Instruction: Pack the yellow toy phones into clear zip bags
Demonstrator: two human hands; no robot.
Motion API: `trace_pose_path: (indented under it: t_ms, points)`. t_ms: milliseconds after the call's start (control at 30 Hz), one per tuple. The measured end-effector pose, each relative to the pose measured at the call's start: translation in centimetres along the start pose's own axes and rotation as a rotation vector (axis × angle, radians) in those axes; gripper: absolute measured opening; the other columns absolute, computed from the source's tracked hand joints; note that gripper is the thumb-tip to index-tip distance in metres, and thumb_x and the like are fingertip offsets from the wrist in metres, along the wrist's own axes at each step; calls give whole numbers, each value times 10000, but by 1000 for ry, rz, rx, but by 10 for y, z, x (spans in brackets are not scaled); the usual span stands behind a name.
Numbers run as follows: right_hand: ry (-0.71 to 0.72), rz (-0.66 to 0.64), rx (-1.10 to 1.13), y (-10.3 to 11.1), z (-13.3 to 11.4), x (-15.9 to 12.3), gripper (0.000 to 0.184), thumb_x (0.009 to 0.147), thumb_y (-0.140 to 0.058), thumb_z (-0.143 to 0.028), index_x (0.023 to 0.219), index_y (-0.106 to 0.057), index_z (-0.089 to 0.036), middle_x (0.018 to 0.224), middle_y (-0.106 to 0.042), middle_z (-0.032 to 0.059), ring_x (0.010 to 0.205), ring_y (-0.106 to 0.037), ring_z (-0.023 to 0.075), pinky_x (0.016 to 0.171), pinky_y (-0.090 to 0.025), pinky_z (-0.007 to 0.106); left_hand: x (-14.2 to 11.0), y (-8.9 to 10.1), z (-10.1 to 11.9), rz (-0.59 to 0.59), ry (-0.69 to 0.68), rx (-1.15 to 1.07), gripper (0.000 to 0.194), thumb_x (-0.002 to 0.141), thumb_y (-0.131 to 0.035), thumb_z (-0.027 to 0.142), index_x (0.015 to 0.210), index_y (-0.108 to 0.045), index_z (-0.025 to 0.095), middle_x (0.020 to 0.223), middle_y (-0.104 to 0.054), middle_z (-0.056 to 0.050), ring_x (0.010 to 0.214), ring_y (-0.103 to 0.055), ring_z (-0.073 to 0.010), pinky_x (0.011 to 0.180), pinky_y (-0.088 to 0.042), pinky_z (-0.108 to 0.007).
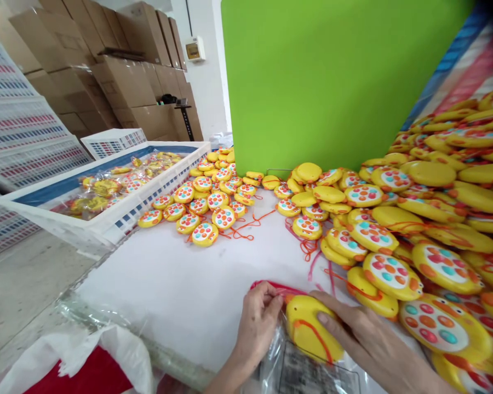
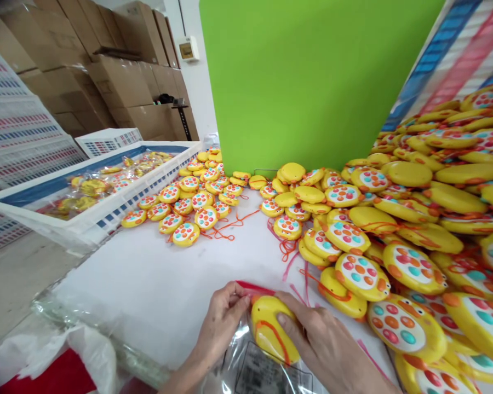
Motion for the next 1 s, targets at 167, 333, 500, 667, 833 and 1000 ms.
trace_pose_path:
  t_ms: [167,333,500,667,833,1000]
  points:
    - [-35,-287,108,-10,-12,17,359,958,-340,-316,754,-631,-272,619,-664,-40,564,-640,156,561,-539,271,4,5,1,-12,-13,-1,201,836,-520,322,707,-503,168,587,-529,32,537,-537,-115,500,-395,-200]
    - [-111,-108,81,-12,-18,13,353,950,-327,-351,834,-649,-268,801,-723,30,730,-693,212,653,-560,326,2,13,-3,62,-103,170,212,876,-468,323,873,-590,150,786,-657,-55,739,-625,-178,667,-482,-268]
    - [-106,-137,48,-16,-16,5,255,943,-403,-381,877,-625,-272,858,-702,11,777,-682,190,681,-542,301,-7,33,-1,273,-201,405,378,872,-488,359,1183,-540,150,1125,-638,-140,988,-604,-232,804,-477,-334]
    - [-99,-160,74,-32,-14,5,70,887,-527,-292,897,-577,-244,922,-651,30,867,-634,200,768,-506,323,-3,31,1,-11,-19,380,226,822,-535,316,938,-627,145,607,-618,-20,563,-560,-159,532,-411,-247]
    - [-126,-253,201,-41,-17,15,92,886,-500,-174,822,-541,-226,851,-625,0,838,-599,179,764,-479,311,8,19,-6,-47,133,164,74,718,-497,142,672,-547,171,586,-594,-4,556,-556,-134,525,-402,-218]
    - [-95,-238,272,-43,-14,16,155,927,-455,-197,782,-500,-230,769,-594,-30,752,-589,147,694,-455,269,5,16,-13,-55,130,-37,103,769,-535,271,712,-497,195,582,-574,21,538,-558,-135,508,-413,-216]
Point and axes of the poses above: each hand's wrist, its own x-axis towards the middle knuckle, its own y-axis out of the back of the hand, z = x × y, the point moved 1 cm from there along x, towards the middle knuckle
